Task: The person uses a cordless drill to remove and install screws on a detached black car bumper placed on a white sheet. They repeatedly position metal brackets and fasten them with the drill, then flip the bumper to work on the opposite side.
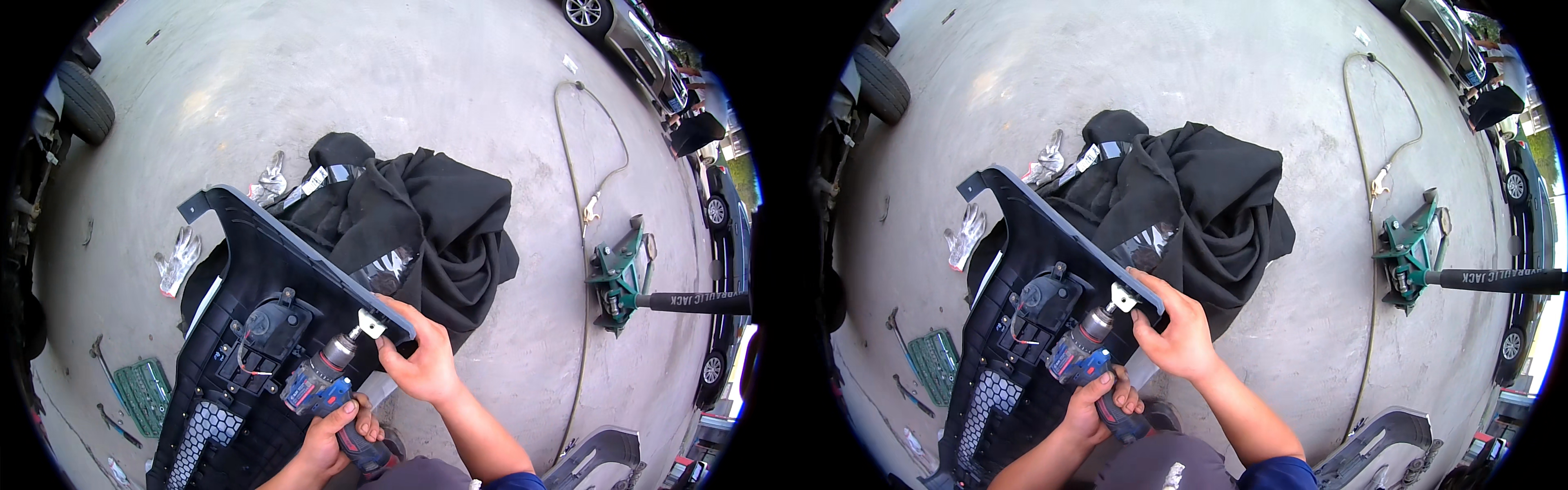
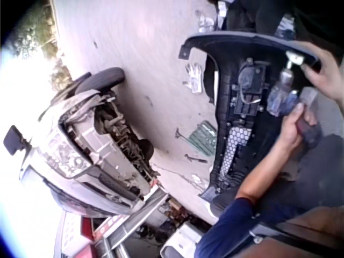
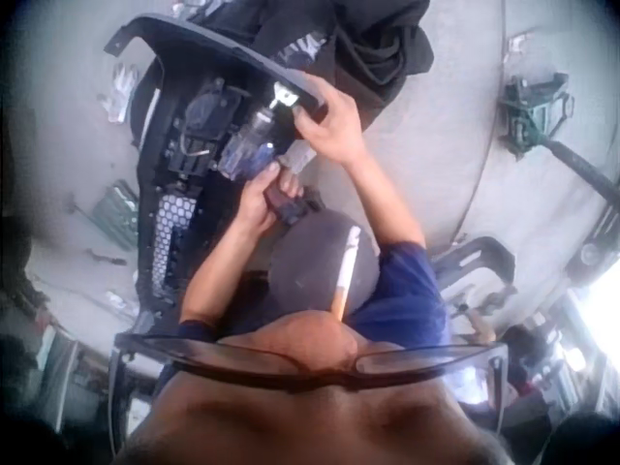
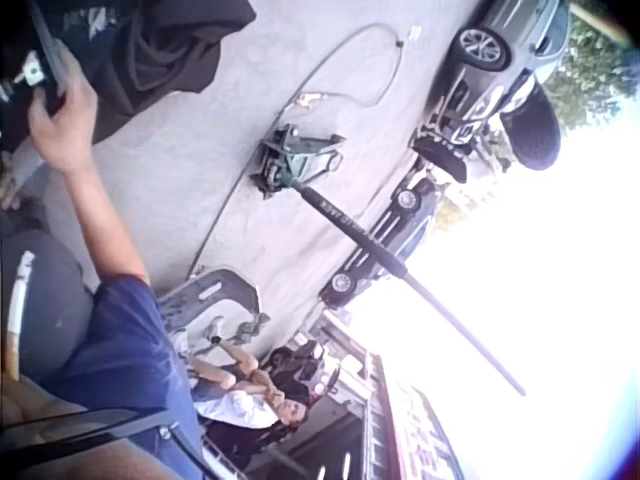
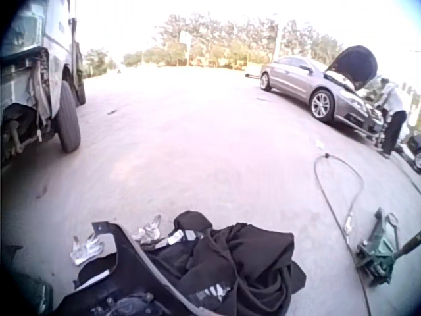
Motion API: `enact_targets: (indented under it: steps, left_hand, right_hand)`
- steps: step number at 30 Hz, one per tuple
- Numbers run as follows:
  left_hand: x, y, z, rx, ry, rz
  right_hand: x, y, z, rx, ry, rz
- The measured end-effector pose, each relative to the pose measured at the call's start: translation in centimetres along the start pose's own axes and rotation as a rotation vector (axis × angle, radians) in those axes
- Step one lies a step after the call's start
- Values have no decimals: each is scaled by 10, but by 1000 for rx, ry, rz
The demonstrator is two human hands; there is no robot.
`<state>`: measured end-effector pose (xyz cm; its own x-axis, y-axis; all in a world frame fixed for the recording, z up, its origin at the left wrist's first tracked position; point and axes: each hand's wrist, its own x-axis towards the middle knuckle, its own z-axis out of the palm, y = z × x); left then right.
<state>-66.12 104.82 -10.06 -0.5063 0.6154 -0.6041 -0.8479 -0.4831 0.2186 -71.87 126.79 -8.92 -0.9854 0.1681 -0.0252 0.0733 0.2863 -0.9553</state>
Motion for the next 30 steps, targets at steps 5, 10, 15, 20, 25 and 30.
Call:
enact_targets:
  steps: [5, 10, 15, 20, 25, 30]
  left_hand:
    - [0, 10, 0, 2, 23, -72]
    - [0, 9, -4, 22, 29, -80]
    - [1, 8, -4, 18, 44, -96]
    - [1, 11, 0, 33, 47, -113]
    - [1, 13, -3, 41, 47, -117]
    - [1, 14, -1, 43, 53, -120]
  right_hand:
    - [0, 10, 0, 46, 14, -32]
    - [2, 11, -2, 79, 53, -45]
    - [2, 22, 0, 106, 82, -90]
    - [3, 24, -1, 112, 70, -95]
    - [3, 27, -1, 107, 68, -106]
    - [1, 26, -1, 106, 73, -110]
